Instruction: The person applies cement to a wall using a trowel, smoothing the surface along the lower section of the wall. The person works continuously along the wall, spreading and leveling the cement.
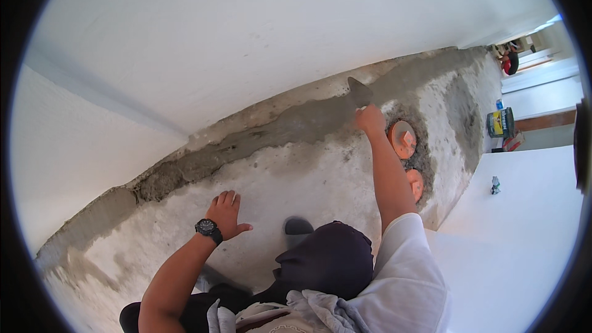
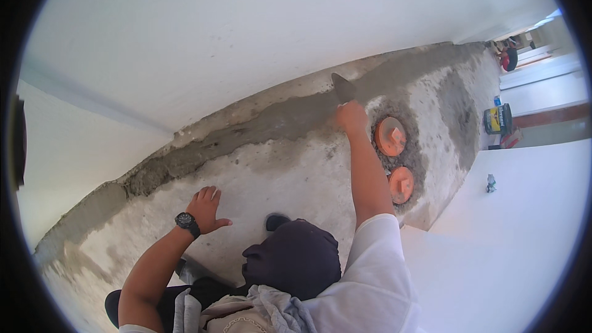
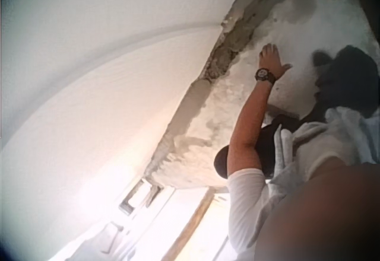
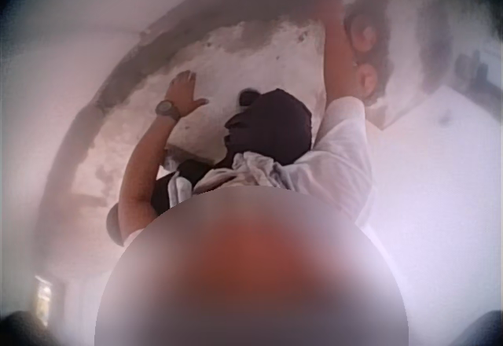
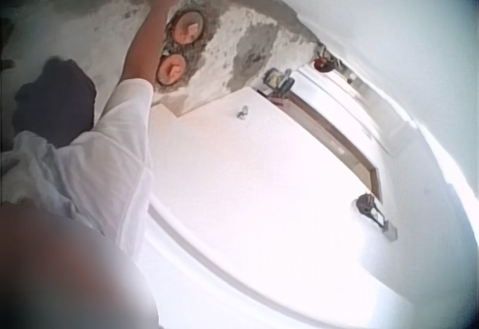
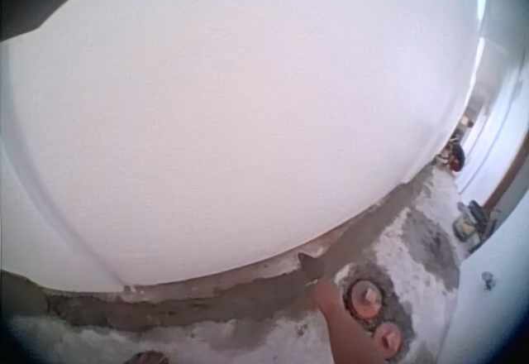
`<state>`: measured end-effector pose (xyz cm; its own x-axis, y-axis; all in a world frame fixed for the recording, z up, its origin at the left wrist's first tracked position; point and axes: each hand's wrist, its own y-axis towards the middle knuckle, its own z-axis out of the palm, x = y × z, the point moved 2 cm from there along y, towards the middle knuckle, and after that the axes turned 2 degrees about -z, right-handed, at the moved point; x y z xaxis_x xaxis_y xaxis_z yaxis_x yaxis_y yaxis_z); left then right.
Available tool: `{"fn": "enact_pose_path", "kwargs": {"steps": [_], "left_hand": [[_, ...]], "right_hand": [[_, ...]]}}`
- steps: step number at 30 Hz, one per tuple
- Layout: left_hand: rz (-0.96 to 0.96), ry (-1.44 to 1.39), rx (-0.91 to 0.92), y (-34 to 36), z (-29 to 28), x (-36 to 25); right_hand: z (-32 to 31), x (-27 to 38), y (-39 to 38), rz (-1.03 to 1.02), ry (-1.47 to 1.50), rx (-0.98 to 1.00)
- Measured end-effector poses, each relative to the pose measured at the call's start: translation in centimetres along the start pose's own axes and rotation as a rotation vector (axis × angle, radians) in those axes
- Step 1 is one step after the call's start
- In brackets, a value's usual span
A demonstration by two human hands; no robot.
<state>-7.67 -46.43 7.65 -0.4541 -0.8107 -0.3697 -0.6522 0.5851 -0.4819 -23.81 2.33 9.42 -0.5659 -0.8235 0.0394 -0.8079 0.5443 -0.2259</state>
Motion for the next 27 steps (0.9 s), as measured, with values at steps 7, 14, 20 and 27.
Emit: {"fn": "enact_pose_path", "kwargs": {"steps": [7, 14, 20, 27], "left_hand": [[0.014, -0.032, 0.019, -0.6, 1.0, 0.0], [0.044, -0.042, 0.012, 0.2, 1.1, 0.1], [0.037, -0.050, -0.005, 0.4, 0.3, -0.6], [0.002, -0.037, -0.042, -0.6, -0.2, -0.5]], "right_hand": [[2.9, 3.4, -2.3, -0.134, -0.053, -0.058], [5.1, 8.5, -10.2, -0.384, -0.061, 0.036], [7.0, 11.6, -13.7, -0.564, -0.125, 0.020], [6.3, 11.0, -11.3, -0.677, -0.012, -0.133]]}}
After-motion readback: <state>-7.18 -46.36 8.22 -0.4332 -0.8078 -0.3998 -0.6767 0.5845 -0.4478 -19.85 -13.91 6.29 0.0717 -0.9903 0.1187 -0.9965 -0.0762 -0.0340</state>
